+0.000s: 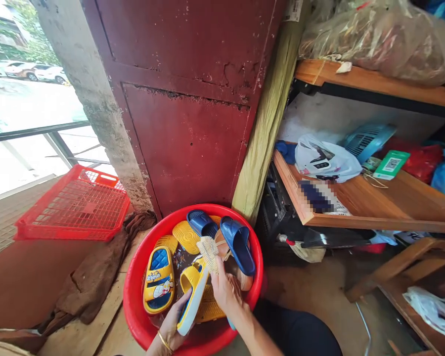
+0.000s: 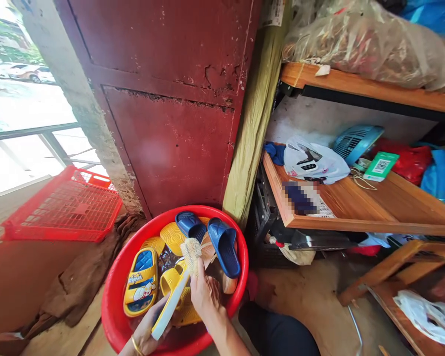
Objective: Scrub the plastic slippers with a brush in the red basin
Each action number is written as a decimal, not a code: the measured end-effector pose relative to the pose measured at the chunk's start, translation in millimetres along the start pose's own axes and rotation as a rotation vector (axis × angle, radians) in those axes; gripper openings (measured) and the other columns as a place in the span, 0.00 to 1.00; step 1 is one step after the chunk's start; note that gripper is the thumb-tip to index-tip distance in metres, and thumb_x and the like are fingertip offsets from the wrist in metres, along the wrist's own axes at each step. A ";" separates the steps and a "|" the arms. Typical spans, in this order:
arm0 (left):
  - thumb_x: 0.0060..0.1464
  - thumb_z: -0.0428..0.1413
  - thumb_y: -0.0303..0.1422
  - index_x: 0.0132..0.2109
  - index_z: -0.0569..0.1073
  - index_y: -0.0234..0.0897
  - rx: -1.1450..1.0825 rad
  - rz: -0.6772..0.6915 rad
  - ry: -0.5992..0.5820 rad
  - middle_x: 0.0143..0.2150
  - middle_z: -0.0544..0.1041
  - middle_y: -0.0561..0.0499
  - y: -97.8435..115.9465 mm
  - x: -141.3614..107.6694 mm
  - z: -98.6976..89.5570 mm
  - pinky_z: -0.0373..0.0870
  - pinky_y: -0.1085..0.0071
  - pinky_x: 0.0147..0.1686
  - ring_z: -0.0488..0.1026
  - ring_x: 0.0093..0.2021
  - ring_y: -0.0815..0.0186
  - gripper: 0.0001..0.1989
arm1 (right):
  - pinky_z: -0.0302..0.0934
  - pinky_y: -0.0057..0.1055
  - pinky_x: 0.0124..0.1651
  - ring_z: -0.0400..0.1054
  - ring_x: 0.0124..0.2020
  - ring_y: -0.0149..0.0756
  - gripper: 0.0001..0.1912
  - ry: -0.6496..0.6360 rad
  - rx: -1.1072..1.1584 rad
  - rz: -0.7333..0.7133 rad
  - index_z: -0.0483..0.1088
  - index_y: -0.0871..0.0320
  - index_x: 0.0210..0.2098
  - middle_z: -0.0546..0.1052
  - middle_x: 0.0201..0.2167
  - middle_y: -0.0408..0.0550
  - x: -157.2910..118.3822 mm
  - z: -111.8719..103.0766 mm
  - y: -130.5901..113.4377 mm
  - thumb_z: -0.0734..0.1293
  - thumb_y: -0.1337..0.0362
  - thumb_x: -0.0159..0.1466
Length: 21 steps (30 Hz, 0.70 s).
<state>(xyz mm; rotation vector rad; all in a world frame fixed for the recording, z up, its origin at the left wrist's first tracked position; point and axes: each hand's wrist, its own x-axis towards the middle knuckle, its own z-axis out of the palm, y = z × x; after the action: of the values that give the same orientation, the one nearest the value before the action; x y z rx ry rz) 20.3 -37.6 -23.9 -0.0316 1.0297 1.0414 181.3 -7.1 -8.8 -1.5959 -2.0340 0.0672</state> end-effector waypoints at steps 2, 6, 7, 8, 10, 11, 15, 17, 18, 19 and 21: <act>0.54 0.64 0.30 0.44 0.77 0.31 0.016 0.053 0.010 0.22 0.80 0.50 4.3 1.2 -3.4 0.69 0.75 0.14 0.76 0.17 0.63 0.10 | 0.73 0.34 0.31 0.79 0.26 0.46 0.26 -0.007 0.033 -0.025 0.63 0.68 0.68 0.84 0.30 0.56 -8.3 2.2 -6.9 0.55 0.65 0.73; 0.50 0.66 0.34 0.51 0.76 0.35 0.132 0.171 -0.058 0.38 0.85 0.44 13.3 6.4 -11.4 0.81 0.65 0.32 0.84 0.38 0.52 0.21 | 0.72 0.38 0.27 0.76 0.21 0.48 0.30 -0.012 0.057 -0.017 0.57 0.61 0.72 0.81 0.23 0.49 -60.4 5.5 -14.5 0.57 0.64 0.72; 0.49 0.67 0.36 0.54 0.76 0.38 0.197 0.240 -0.076 0.44 0.85 0.44 14.8 8.9 -14.3 0.82 0.61 0.40 0.83 0.45 0.49 0.24 | 0.71 0.37 0.25 0.76 0.19 0.47 0.31 -0.022 0.060 0.024 0.56 0.58 0.73 0.80 0.21 0.46 -72.6 3.8 -10.1 0.56 0.63 0.72; 0.48 0.67 0.39 0.56 0.75 0.40 0.276 0.345 -0.075 0.50 0.84 0.44 16.0 12.2 -17.7 0.80 0.57 0.48 0.80 0.53 0.47 0.27 | 0.70 0.34 0.23 0.76 0.19 0.46 0.31 -0.033 0.066 0.064 0.54 0.55 0.74 0.80 0.20 0.45 -81.6 0.4 -3.1 0.56 0.62 0.73; 0.48 0.66 0.45 0.58 0.74 0.40 0.474 0.621 -0.011 0.60 0.79 0.43 18.1 20.9 -25.8 0.70 0.52 0.62 0.71 0.64 0.45 0.31 | 0.69 0.30 0.23 0.78 0.21 0.43 0.30 -0.059 0.097 0.078 0.50 0.50 0.75 0.83 0.27 0.46 -87.7 -10.5 13.7 0.54 0.61 0.75; 0.49 0.64 0.47 0.60 0.74 0.40 0.577 0.763 0.039 0.63 0.76 0.42 18.8 25.8 -30.2 0.63 0.51 0.67 0.66 0.68 0.45 0.32 | 0.70 0.29 0.24 0.79 0.24 0.42 0.30 -0.060 0.116 0.057 0.48 0.49 0.76 0.85 0.33 0.48 -85.0 -17.0 20.4 0.53 0.61 0.75; 0.48 0.61 0.47 0.60 0.74 0.39 0.881 1.033 0.127 0.64 0.75 0.40 17.1 39.1 -41.5 0.54 0.46 0.70 0.67 0.67 0.43 0.33 | 0.73 0.28 0.30 0.81 0.31 0.42 0.31 -0.022 0.162 -0.087 0.47 0.58 0.76 0.84 0.46 0.55 -52.1 -33.5 13.2 0.54 0.61 0.75; 0.46 0.63 0.45 0.56 0.76 0.41 0.905 1.033 0.122 0.60 0.78 0.40 14.0 37.7 -40.9 0.57 0.46 0.69 0.71 0.63 0.42 0.30 | 0.74 0.30 0.33 0.81 0.31 0.43 0.32 -0.028 0.137 -0.164 0.51 0.60 0.74 0.84 0.42 0.56 -34.0 -30.6 -3.1 0.56 0.62 0.73; 0.44 0.64 0.43 0.54 0.77 0.42 0.889 1.023 0.118 0.60 0.78 0.41 12.5 34.9 -39.7 0.57 0.48 0.70 0.71 0.63 0.43 0.28 | 0.74 0.31 0.34 0.81 0.31 0.44 0.31 -0.023 0.101 -0.192 0.54 0.60 0.73 0.84 0.41 0.55 -26.9 -27.2 -9.1 0.57 0.63 0.73; 0.44 0.65 0.41 0.53 0.77 0.43 0.859 1.011 0.115 0.61 0.78 0.42 11.2 31.1 -38.2 0.56 0.51 0.70 0.71 0.64 0.44 0.27 | 0.74 0.31 0.33 0.80 0.29 0.44 0.29 -0.014 0.054 -0.195 0.58 0.60 0.72 0.84 0.38 0.55 -21.7 -23.6 -11.9 0.57 0.64 0.72; 0.42 0.66 0.38 0.51 0.77 0.45 0.799 0.982 0.116 0.62 0.77 0.43 9.8 22.7 -36.1 0.53 0.56 0.72 0.69 0.66 0.45 0.25 | 0.72 0.30 0.29 0.79 0.24 0.42 0.27 0.003 -0.030 -0.132 0.62 0.62 0.69 0.84 0.31 0.53 -17.8 -18.4 -6.0 0.55 0.66 0.72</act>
<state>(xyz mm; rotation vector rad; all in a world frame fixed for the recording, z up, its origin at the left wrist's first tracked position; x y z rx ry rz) -9.1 -33.3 -56.0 1.1743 1.5527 1.4114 186.7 -30.4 2.1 -1.4743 -2.1418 -0.0152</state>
